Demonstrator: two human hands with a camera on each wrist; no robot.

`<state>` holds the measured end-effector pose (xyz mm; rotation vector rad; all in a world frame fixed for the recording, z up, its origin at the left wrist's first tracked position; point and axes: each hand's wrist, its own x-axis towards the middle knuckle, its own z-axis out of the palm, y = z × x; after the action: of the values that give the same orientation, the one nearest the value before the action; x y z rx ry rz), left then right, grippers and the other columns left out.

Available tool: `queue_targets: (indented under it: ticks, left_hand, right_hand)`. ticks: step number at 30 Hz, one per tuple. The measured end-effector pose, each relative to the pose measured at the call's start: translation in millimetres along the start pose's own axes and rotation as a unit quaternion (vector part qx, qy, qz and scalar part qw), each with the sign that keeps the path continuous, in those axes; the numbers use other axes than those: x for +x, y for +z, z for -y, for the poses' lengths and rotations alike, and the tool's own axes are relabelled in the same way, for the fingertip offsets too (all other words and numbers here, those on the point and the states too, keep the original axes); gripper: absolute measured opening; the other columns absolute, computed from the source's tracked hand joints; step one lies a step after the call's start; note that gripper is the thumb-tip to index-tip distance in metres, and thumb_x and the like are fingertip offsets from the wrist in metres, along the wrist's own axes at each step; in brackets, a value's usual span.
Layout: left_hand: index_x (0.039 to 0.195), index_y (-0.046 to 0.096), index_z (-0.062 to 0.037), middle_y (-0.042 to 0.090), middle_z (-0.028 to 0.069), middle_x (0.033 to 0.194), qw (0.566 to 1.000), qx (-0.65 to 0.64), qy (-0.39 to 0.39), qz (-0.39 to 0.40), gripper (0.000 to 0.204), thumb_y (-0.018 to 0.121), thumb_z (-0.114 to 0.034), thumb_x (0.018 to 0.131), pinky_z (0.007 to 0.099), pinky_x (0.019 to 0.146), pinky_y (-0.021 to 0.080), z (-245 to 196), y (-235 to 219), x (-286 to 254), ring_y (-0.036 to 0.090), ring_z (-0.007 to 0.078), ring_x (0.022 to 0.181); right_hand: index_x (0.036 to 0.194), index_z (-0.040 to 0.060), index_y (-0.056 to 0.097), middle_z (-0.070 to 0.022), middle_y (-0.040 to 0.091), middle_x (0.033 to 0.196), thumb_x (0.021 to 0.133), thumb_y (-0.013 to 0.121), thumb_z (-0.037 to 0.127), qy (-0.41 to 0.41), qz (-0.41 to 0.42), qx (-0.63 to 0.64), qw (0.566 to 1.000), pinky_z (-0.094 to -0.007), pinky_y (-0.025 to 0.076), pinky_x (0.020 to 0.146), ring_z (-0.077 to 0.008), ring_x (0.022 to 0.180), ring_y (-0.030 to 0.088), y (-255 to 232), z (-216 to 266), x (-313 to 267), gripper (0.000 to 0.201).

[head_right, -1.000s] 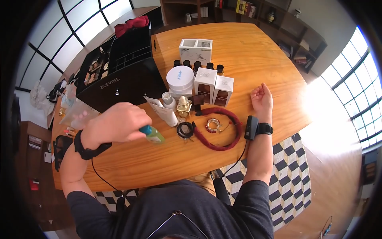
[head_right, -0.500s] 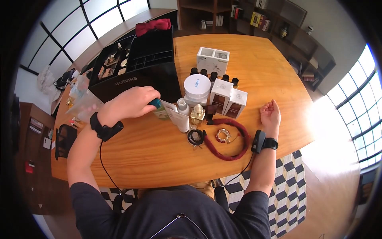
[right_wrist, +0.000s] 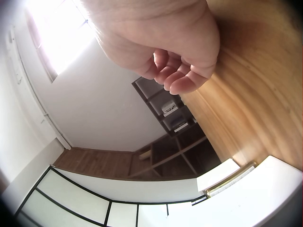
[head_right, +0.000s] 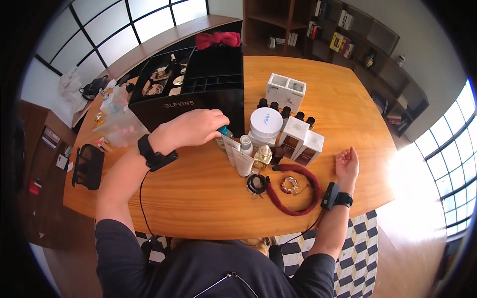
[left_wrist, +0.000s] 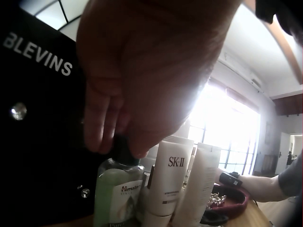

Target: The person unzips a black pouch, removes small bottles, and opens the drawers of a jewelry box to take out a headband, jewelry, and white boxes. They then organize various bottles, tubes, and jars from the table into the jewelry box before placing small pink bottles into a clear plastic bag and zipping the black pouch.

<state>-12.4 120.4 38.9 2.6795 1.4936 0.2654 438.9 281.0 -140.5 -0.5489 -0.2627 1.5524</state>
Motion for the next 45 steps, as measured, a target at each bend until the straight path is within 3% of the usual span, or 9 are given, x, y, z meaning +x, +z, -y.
queue_targets:
  ticks: [15,20,25,30,33,38,41,43,45]
  left_hand:
    - [0.102,0.06,-0.0037,0.062,0.0087,0.094,0.994,0.039,-0.005,-0.103,0.022,0.062,-0.015,0.083,0.0358,0.071,0.051,12.4,-18.0,-51.6,0.061,0.0283,0.086]
    - [0.087,0.065,-0.0046,0.065,0.0094,0.087,0.978,0.024,-0.088,-0.189,0.013,0.059,-0.015,0.083,0.037,0.07,0.05,30.6,-47.0,-91.4,0.062,0.0286,0.082]
    - [0.088,0.064,-0.0017,0.065,0.0125,0.086,0.956,0.058,-0.157,-0.242,0.014,0.058,-0.013,0.084,0.0366,0.073,0.05,61.4,-84.6,-114.5,0.062,0.0306,0.083]
    - [0.101,0.062,0.0,0.063,0.0169,0.089,0.961,0.132,-0.206,-0.127,0.025,0.064,-0.009,0.078,0.0381,0.078,0.049,101.0,-107.7,-102.7,0.061,0.0316,0.086]
    - [0.109,0.061,-0.0022,0.063,0.0175,0.105,0.951,0.129,-0.277,-0.054,0.033,0.065,-0.014,0.079,0.0412,0.088,0.047,112.2,-121.3,-78.8,0.058,0.0337,0.101]
    - [0.13,0.049,-0.0056,0.057,0.0186,0.121,0.929,0.132,-0.342,0.04,0.046,0.054,-0.017,0.086,0.0377,0.093,0.045,130.8,-131.9,-52.6,0.055,0.0325,0.111]
    - [0.131,0.048,-0.0054,0.057,0.0177,0.121,0.91,0.096,-0.399,0.069,0.046,0.051,-0.016,0.086,0.0379,0.092,0.046,144.0,-131.8,-44.5,0.056,0.0322,0.11]
    - [0.116,0.058,-0.0066,0.063,0.0182,0.105,0.91,0.109,-0.38,0.121,0.033,0.048,-0.016,0.086,0.0399,0.085,0.047,162.5,-124.0,-40.7,0.059,0.0338,0.101]
    - [0.115,0.061,-0.01,0.062,0.0159,0.113,0.917,0.091,-0.372,0.112,0.033,0.048,-0.014,0.085,0.0391,0.089,0.047,168.4,-113.7,-42.3,0.058,0.0326,0.106]
  right_hand:
    - [0.092,0.0037,0.056,-0.0033,0.053,0.074,0.094,0.053,0.013,-0.006,0.014,-0.01,1.0,-0.0243,0.047,0.059,-0.0134,0.065,0.051,-1.2,0.7,1.3,0.01]
    - [0.093,0.0032,0.055,-0.0046,0.055,0.074,0.095,0.051,0.012,-0.002,0.037,-0.01,0.999,-0.0252,0.047,0.06,-0.0136,0.066,0.053,-8.5,3.1,2.5,0.01]
    - [0.092,0.0031,0.056,-0.0045,0.056,0.074,0.094,0.052,0.013,-0.029,0.026,-0.02,0.999,-0.0249,0.047,0.059,-0.0131,0.065,0.053,-8.0,-1.9,-4.1,0.011]
    - [0.092,0.0036,0.056,-0.0045,0.057,0.073,0.094,0.052,0.013,-0.031,0.023,-0.004,0.999,-0.0251,0.048,0.059,-0.0127,0.064,0.053,-12.6,-5.4,-3.9,0.011]
    - [0.092,0.0039,0.056,-0.0043,0.057,0.073,0.094,0.052,0.013,-0.036,0.015,0.001,0.999,-0.0251,0.048,0.059,-0.0128,0.064,0.053,-10.7,-5.8,-5.3,0.01]
    - [0.093,0.0037,0.056,-0.004,0.057,0.075,0.094,0.052,0.012,-0.037,0.018,0.006,0.999,-0.0252,0.049,0.06,-0.0131,0.066,0.054,-10.3,-4.0,-5.5,0.009]
    - [0.095,0.0037,0.056,-0.0038,0.057,0.076,0.094,0.053,0.012,-0.039,0.027,0.001,0.999,-0.0251,0.049,0.061,-0.0131,0.067,0.055,-12.1,-1.4,-2.1,0.009]
    - [0.096,0.0036,0.056,-0.0037,0.057,0.076,0.094,0.053,0.012,-0.034,0.023,-0.005,0.999,-0.0247,0.049,0.061,-0.013,0.067,0.055,-12.4,-0.1,1.2,0.009]
    - [0.096,0.0036,0.056,-0.0036,0.057,0.077,0.094,0.053,0.012,-0.035,0.02,-0.009,0.999,-0.0241,0.049,0.061,-0.0129,0.067,0.055,-6.8,0.5,-1.9,0.009]
